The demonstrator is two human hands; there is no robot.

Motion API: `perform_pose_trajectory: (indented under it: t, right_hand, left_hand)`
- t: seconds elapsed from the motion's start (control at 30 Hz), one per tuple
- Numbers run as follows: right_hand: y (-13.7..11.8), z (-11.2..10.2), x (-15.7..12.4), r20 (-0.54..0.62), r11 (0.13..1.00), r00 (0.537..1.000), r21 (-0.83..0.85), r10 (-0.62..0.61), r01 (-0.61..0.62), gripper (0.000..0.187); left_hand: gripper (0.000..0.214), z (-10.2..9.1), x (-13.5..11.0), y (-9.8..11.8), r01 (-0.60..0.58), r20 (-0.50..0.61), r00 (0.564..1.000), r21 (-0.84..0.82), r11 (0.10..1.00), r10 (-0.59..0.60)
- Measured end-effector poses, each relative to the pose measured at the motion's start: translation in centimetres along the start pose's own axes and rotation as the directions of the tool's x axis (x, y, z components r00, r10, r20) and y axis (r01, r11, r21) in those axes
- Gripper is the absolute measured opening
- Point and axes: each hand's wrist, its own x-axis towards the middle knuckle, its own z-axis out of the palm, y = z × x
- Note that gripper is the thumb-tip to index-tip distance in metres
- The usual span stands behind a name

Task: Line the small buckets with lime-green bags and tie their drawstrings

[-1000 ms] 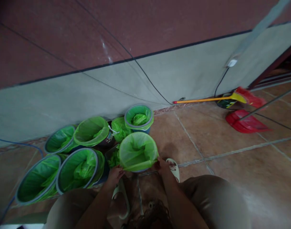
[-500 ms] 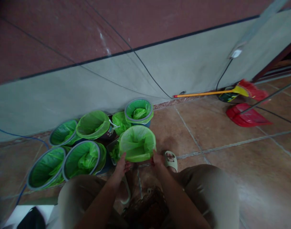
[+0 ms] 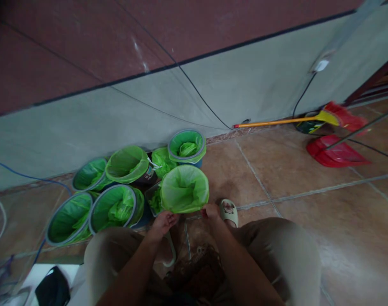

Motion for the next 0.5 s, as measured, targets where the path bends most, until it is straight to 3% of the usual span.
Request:
perform_pose_trajectory:
  t: [0.07,0.17,0.33,0.5]
  right_hand:
    - [-0.3,-0.1,-0.3,0.008,0.998,0.999,0.036,0.05,-0.05,0.006]
    - [-0.3,-0.5,-0.6,0.028,0.993,0.997,0.086,0.074,-0.076,0.011]
    - [0.5,-0.5,-0.4,0.017,0.994,0.999,0.105,0.029,-0.03,0.017]
    - [1.2,0.5,0.4,-0.036,0.998,0.998,0.036,-0.055,0.057,0.013]
  left_hand:
    - [0.011,-0.6,0.2,-0.5,0.008,0.031,1.0,-0.035,0.999,-0.007]
    - [0.015,-1.1,0.7,-1.2,-0.048,0.042,0.998,0.042,0.998,0.046]
    - [0.02,-0.8,1.9,-1.8,-0.275,-0.05,0.952,0.291,0.916,0.301]
    - [0.016,-0.2,2.5,-1.3,-0.259,-0.138,0.935,0.368,0.893,0.328]
